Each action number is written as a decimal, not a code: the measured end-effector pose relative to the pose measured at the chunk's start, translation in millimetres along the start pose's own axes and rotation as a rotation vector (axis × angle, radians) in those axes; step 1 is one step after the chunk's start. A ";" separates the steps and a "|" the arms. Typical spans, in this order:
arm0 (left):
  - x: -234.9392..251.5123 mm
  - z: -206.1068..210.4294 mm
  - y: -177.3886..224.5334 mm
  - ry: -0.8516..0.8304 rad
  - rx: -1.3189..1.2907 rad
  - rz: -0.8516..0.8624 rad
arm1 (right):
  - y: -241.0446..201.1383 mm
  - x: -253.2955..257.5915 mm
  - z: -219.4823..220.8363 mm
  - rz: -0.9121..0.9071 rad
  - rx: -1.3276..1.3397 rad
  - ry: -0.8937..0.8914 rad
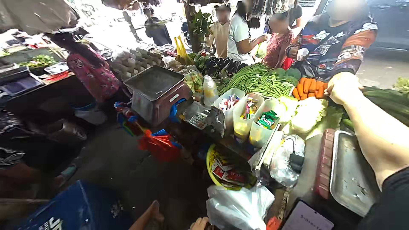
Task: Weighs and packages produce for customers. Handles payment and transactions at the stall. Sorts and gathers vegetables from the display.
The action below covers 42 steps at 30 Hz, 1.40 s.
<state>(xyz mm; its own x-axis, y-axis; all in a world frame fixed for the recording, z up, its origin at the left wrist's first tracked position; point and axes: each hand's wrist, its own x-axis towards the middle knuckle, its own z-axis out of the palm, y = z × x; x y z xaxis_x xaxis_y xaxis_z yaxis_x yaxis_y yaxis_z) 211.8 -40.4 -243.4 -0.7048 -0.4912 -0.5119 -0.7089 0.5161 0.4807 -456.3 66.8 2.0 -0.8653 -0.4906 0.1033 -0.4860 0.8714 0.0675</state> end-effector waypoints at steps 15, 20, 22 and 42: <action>48.6 -40.3 -15.7 -0.063 0.131 0.237 | 11.6 -228.9 -85.1 -0.576 0.260 0.464; 53.6 -57.5 -36.3 -0.138 0.230 0.304 | -14.2 -418.3 -45.5 -0.258 0.533 0.426; 54.0 -61.4 -49.0 -0.161 0.269 0.313 | -32.0 -476.0 -13.9 -0.077 0.639 0.357; 82.0 -89.5 -5.0 -0.158 0.235 0.410 | -86.9 -542.6 122.2 0.334 0.914 0.156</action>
<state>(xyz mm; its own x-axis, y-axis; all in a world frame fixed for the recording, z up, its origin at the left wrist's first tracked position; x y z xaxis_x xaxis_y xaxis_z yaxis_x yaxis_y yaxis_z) 155.1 -146.0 -224.0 -0.8985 -0.1117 -0.4246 -0.3358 0.7980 0.5005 40.4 258.4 -181.1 -0.9813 -0.1566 0.1116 -0.1846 0.6038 -0.7754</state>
